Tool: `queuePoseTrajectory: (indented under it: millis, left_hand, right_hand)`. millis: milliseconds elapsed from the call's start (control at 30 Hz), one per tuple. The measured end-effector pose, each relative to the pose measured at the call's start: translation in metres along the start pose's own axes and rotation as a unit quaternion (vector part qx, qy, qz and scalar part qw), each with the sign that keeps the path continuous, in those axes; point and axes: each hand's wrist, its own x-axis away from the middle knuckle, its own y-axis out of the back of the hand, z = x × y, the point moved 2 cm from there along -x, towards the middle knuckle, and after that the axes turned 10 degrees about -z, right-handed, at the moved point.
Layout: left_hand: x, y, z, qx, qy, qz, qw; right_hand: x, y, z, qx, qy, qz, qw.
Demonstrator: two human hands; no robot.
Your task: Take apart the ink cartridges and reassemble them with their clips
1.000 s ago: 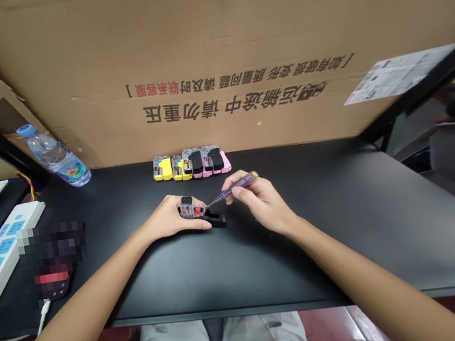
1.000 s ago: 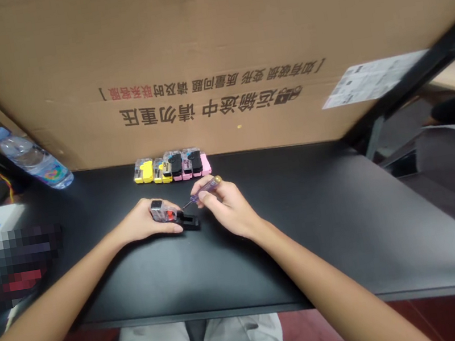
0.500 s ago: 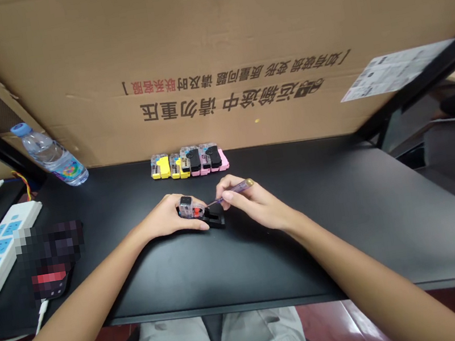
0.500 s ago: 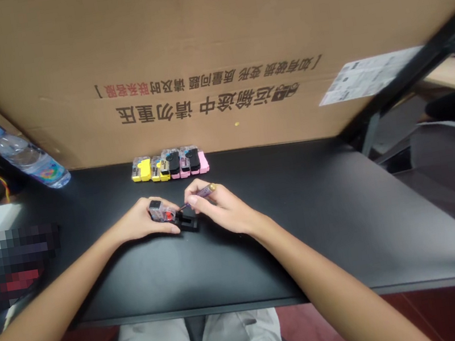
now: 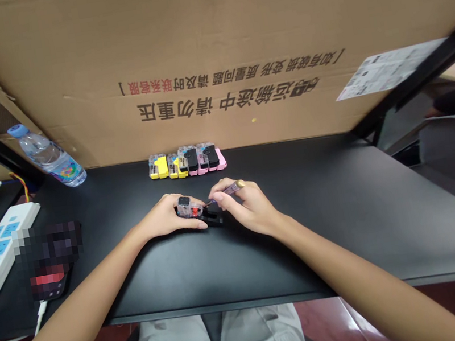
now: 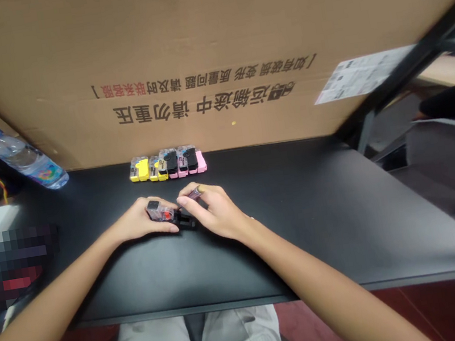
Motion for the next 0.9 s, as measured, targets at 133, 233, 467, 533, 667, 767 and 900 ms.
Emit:
queuePoseTrajectory:
  millis: [133, 233, 467, 533, 667, 767, 900]
  left_hand:
    - [-0.0009, 0.0008, 0.0007, 0.003, 0.015, -0.035, 0.999]
    - [-0.0019, 0.0038, -0.0009, -0.009, 0.017, -0.060, 0.998]
    - [-0.0026, 0.0068, -0.0016, -0.026, 0.016, -0.065, 0.997]
    - [-0.0023, 0.0064, -0.0016, -0.023, 0.012, -0.063, 0.998]
    - [-0.0023, 0.0060, -0.0023, -0.020, 0.009, -0.062, 0.998]
    - [-0.0027, 0.0060, -0.0025, -0.026, 0.005, -0.064, 0.998]
    - [-0.0025, 0.0059, -0.0023, -0.028, 0.002, -0.064, 0.998]
  right_hand:
    - [0.0007, 0.0003, -0.0044, -0.007, -0.025, -0.080, 0.996]
    - [-0.0005, 0.0043, -0.0060, -0.063, -0.043, -0.100, 0.992]
    - [-0.0022, 0.0027, -0.0032, -0.091, -0.063, -0.010, 0.994]
    - [-0.0027, 0.0023, -0.0027, -0.087, -0.065, -0.003, 0.994]
    - [-0.0033, 0.0033, -0.0041, -0.102, -0.075, -0.012, 0.992]
    - [-0.0027, 0.0028, -0.0049, -0.094, -0.072, -0.006, 0.993]
    - [-0.0016, 0.0026, -0.0050, -0.086, -0.063, -0.004, 0.994]
